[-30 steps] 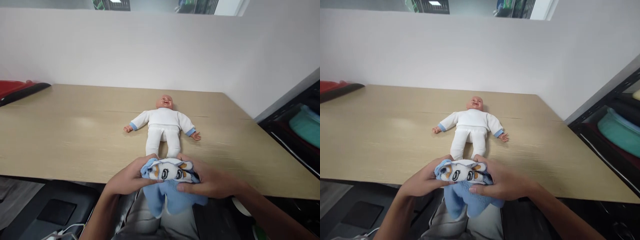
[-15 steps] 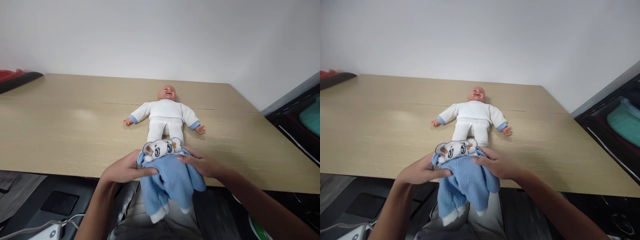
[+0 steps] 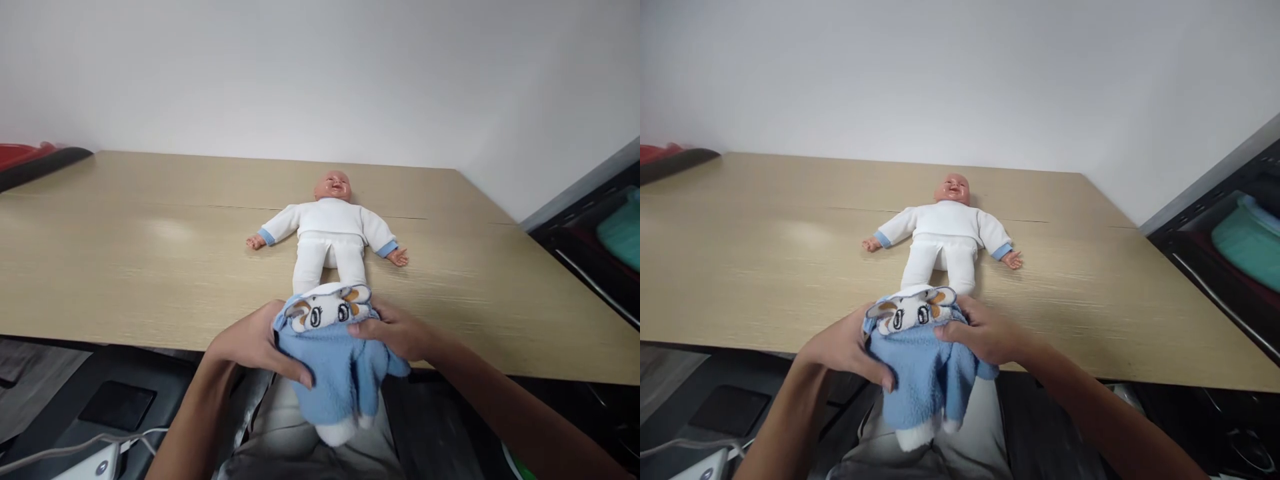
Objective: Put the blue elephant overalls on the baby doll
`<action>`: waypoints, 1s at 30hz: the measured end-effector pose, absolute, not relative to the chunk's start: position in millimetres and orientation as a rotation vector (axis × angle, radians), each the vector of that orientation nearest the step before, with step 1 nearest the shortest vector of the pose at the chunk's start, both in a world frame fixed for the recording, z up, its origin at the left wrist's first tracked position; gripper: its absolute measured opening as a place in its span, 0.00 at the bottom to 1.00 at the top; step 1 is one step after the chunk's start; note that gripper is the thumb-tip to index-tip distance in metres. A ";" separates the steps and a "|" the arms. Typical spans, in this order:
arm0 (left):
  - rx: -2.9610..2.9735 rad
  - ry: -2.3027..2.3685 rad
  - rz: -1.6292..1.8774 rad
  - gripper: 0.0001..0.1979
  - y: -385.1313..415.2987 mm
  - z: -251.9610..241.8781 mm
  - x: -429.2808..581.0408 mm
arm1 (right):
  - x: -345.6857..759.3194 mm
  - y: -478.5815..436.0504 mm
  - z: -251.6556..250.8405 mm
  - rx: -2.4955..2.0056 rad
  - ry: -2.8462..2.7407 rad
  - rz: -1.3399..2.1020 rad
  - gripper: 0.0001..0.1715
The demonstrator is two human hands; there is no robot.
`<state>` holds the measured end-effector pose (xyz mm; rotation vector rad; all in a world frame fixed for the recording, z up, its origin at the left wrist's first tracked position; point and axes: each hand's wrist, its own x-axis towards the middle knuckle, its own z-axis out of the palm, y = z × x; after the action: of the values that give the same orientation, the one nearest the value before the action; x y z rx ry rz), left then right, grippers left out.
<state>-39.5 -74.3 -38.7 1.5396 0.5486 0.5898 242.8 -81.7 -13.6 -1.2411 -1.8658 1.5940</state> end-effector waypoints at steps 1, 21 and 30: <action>1.520 0.563 0.626 0.37 -77.1 -43.3 -41.4 | 243.2 -84.1 -15.4 -1.312 -1.830 1.602 0.34; 1.159 0.715 0.776 0.32 -127.3 -45.0 -29.9 | 226.5 -120.7 5.3 -1.302 -1.599 1.910 0.35; 1.554 1.425 0.860 0.15 -141.7 -45.3 -19.2 | 194.4 -139.0 -18.2 -1.576 -1.901 1.093 0.27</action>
<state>-19.2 -141.7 -45.3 1.5545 1.4255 0.8602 194.4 -139.0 -18.2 -1.5759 -1.9006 1.0934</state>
